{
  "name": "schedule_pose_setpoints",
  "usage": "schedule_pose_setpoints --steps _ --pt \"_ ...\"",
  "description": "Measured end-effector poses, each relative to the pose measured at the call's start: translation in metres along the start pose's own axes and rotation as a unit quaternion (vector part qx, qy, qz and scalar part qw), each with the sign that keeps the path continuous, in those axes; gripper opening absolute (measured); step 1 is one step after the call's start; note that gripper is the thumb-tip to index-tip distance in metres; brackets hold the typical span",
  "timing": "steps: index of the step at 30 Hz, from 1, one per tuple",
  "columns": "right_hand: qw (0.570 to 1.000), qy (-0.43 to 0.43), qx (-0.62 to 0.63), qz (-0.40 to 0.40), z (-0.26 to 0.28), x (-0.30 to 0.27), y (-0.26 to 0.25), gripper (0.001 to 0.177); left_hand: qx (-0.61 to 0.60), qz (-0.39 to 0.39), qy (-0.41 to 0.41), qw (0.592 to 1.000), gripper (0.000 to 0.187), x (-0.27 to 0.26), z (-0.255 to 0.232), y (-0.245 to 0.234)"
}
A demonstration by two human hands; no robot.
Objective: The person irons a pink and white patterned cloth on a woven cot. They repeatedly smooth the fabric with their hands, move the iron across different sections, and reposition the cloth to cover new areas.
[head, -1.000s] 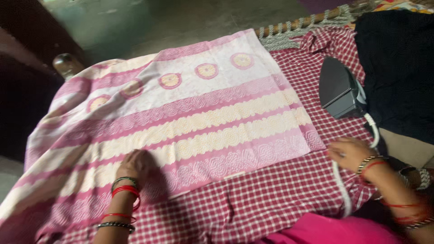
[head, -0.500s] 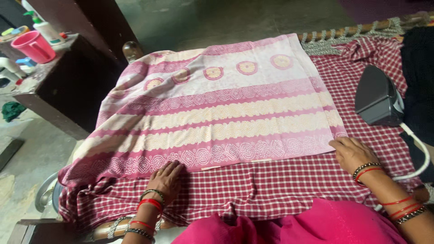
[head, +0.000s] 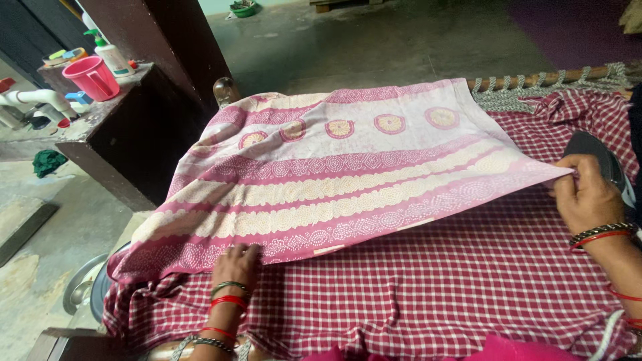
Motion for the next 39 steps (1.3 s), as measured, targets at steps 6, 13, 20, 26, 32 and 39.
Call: schedule_pose_setpoints --steps 6,13,20,26,32,39 --pt "0.942 -0.004 -0.309 0.129 -0.016 0.058 0.056 0.035 0.016 -0.017 -0.195 0.980 0.030 0.048 0.083 -0.038" --pt "0.865 -0.066 -0.342 0.361 0.041 0.183 0.130 0.041 -0.407 -0.340 -0.103 0.842 0.046 0.187 0.119 -0.140" --pt "0.969 -0.025 -0.184 0.163 0.038 0.170 0.054 0.031 -0.484 -0.592 0.244 0.596 0.043 0.135 0.106 -0.353" --pt "0.998 0.042 -0.029 0.045 -0.047 0.063 -0.010 0.024 -0.375 -0.617 0.288 0.629 0.049 -0.042 0.069 -0.357" --pt "0.980 0.069 0.159 -0.092 -0.136 -0.058 -0.037 0.017 -0.280 -0.559 0.147 0.766 0.035 -0.164 0.073 -0.247" --pt "0.943 0.013 0.293 -0.157 -0.196 -0.149 -0.048 0.015 -0.237 -0.454 0.104 0.853 0.045 -0.201 0.135 -0.087"
Point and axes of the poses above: each hand's wrist, its own x-axis towards the middle knuckle, its own y-axis out of the palm, z = x × y, the point moved 7 cm from there along x, towards the middle knuckle, and after that the axes turned 13 degrees about -x, right-handed, at the moved point
